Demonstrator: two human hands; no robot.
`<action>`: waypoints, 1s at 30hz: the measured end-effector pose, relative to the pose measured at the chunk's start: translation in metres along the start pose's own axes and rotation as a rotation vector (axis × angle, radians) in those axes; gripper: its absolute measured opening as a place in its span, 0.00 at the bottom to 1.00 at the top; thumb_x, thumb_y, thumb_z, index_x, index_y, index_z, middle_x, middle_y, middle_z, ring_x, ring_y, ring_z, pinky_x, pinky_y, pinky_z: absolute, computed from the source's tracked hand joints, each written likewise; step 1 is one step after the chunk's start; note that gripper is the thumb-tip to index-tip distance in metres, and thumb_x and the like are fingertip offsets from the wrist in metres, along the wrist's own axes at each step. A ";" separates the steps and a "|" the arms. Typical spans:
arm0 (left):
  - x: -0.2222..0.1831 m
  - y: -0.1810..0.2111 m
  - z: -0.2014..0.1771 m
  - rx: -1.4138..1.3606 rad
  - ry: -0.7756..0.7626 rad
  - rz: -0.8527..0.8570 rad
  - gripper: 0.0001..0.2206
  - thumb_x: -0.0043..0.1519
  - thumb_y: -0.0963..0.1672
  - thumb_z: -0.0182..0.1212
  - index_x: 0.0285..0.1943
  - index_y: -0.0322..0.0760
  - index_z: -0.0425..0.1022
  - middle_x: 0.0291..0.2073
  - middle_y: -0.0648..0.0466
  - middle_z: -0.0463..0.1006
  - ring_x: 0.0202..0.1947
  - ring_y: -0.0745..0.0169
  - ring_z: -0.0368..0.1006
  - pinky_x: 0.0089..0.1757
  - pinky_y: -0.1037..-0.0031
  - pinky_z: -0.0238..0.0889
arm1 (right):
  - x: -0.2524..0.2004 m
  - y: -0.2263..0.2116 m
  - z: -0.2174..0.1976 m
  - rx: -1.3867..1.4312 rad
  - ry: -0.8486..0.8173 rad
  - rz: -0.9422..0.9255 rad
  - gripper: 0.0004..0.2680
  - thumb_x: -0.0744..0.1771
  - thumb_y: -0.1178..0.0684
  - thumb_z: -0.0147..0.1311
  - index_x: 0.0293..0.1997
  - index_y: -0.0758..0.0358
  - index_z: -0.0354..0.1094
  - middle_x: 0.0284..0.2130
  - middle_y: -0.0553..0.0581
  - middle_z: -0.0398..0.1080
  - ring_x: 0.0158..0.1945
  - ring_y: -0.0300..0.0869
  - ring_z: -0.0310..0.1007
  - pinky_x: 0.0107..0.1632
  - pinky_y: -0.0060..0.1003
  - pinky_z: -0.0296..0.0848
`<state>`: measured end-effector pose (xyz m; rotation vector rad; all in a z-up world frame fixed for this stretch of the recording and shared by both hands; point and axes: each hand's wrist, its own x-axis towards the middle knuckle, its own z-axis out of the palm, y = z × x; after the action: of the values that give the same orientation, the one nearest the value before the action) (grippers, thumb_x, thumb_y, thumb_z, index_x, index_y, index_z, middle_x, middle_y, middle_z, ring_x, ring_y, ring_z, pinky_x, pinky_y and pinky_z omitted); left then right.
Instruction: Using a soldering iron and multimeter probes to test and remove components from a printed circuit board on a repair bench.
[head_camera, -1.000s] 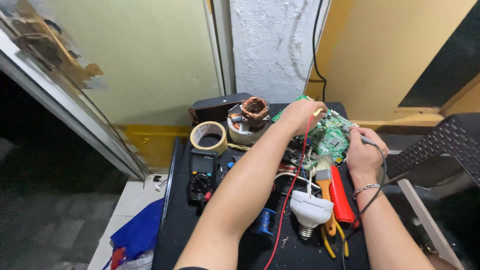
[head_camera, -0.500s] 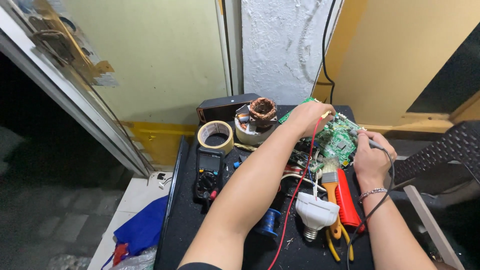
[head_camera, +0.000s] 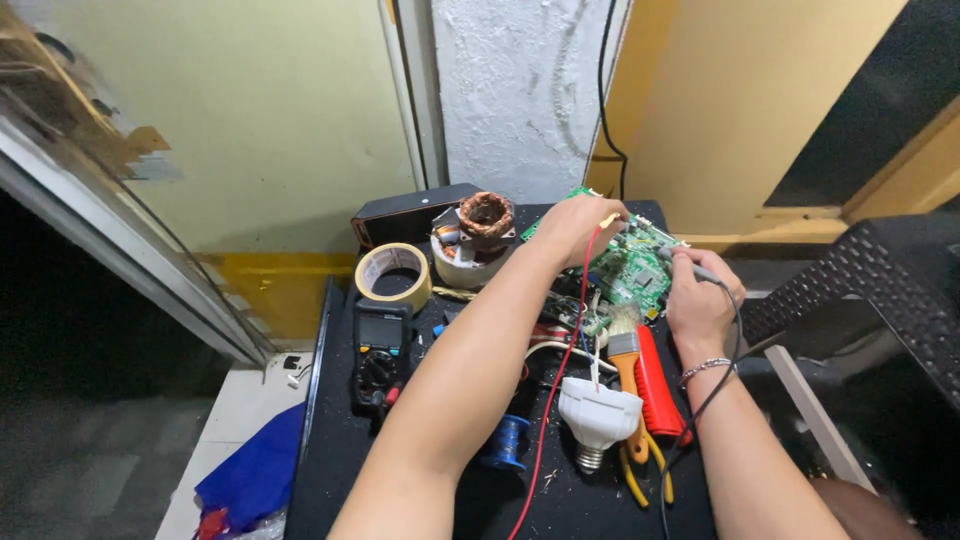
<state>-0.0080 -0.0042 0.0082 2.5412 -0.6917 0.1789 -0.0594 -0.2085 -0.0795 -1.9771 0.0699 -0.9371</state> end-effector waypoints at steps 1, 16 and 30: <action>0.001 0.001 0.001 -0.004 -0.004 0.009 0.10 0.66 0.48 0.53 0.51 0.48 0.78 0.42 0.44 0.84 0.51 0.37 0.79 0.52 0.53 0.73 | 0.000 -0.004 -0.004 -0.008 0.008 0.002 0.05 0.65 0.53 0.59 0.41 0.51 0.81 0.35 0.56 0.78 0.46 0.52 0.78 0.50 0.46 0.74; 0.004 -0.005 0.007 0.009 0.016 -0.065 0.11 0.66 0.48 0.54 0.54 0.48 0.77 0.42 0.45 0.83 0.51 0.39 0.79 0.51 0.55 0.74 | -0.002 -0.019 -0.005 -0.010 -0.006 0.050 0.05 0.65 0.52 0.58 0.40 0.49 0.81 0.36 0.54 0.79 0.46 0.51 0.78 0.52 0.45 0.74; 0.014 -0.023 0.016 0.067 -0.015 -0.188 0.12 0.65 0.48 0.50 0.54 0.49 0.77 0.42 0.42 0.81 0.50 0.36 0.79 0.51 0.54 0.73 | -0.004 -0.023 -0.008 0.010 -0.022 0.047 0.05 0.66 0.52 0.57 0.39 0.49 0.80 0.36 0.53 0.79 0.46 0.51 0.78 0.51 0.44 0.74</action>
<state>0.0156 -0.0008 -0.0125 2.6561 -0.4555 0.1196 -0.0745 -0.1993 -0.0619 -1.9682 0.0989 -0.8839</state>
